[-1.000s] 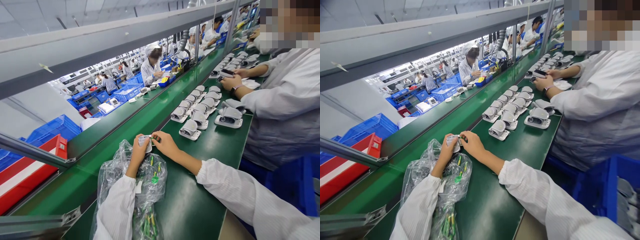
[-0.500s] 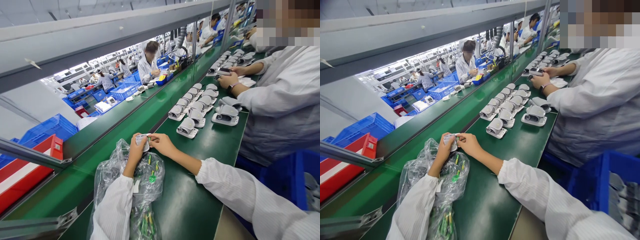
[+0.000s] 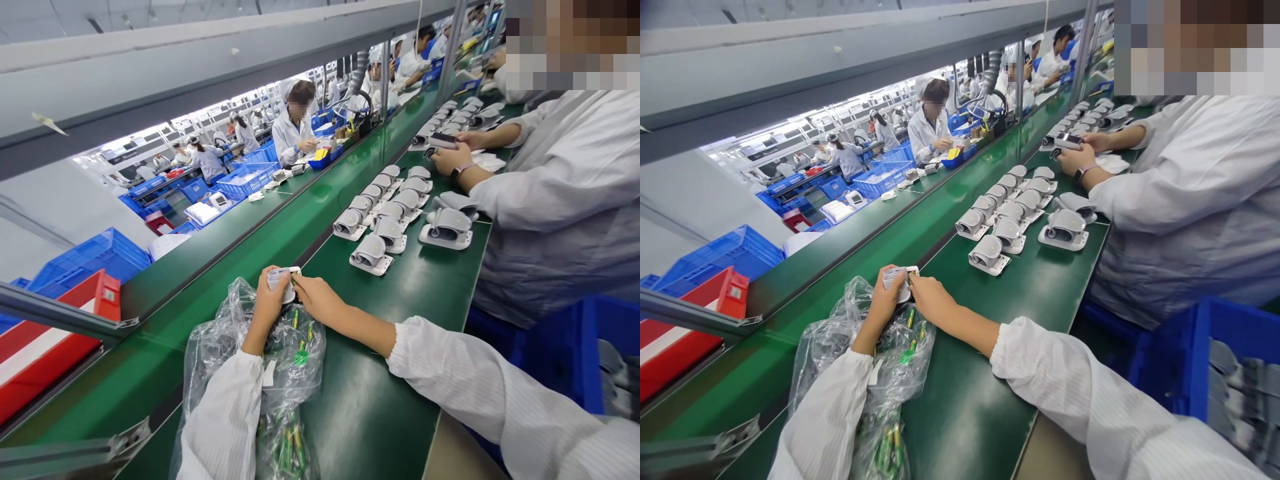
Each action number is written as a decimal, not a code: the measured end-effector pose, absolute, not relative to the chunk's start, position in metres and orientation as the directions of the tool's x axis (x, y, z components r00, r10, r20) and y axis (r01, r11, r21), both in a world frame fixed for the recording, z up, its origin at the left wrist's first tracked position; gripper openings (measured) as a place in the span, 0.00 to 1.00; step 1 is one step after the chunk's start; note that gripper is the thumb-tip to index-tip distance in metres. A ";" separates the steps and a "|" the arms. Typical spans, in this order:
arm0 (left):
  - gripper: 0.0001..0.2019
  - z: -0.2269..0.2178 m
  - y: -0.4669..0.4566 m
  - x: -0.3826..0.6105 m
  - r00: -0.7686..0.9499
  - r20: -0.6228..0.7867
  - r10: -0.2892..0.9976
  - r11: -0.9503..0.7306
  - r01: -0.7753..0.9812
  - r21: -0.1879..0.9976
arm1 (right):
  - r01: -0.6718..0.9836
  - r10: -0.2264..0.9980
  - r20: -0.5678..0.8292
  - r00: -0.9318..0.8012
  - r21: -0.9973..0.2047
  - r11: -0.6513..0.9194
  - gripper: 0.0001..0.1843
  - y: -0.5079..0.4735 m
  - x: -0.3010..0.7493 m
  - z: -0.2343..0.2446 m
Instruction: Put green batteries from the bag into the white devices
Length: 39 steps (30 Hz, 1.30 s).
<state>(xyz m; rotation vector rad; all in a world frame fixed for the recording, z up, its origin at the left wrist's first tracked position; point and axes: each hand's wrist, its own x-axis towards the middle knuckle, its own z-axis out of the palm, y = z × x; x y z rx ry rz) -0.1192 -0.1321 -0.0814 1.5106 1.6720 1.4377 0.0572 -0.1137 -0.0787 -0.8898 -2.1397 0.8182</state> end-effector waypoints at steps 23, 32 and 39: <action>0.27 -0.073 -0.132 -0.129 -0.345 0.316 0.884 -0.205 0.322 0.924 | 0.074 0.823 0.378 -0.425 -0.891 0.448 0.21 -0.098 0.045 -0.096; 0.26 -0.065 -0.138 -0.121 -0.255 0.328 0.910 -0.227 0.355 0.907 | 0.182 0.862 0.341 -0.375 -0.885 0.429 0.16 -0.098 0.046 -0.097; 0.50 -0.078 -0.138 -0.114 -0.213 0.313 0.925 -0.209 0.402 0.892 | 0.064 0.713 0.640 -0.284 -0.730 0.681 0.17 -0.076 0.055 -0.097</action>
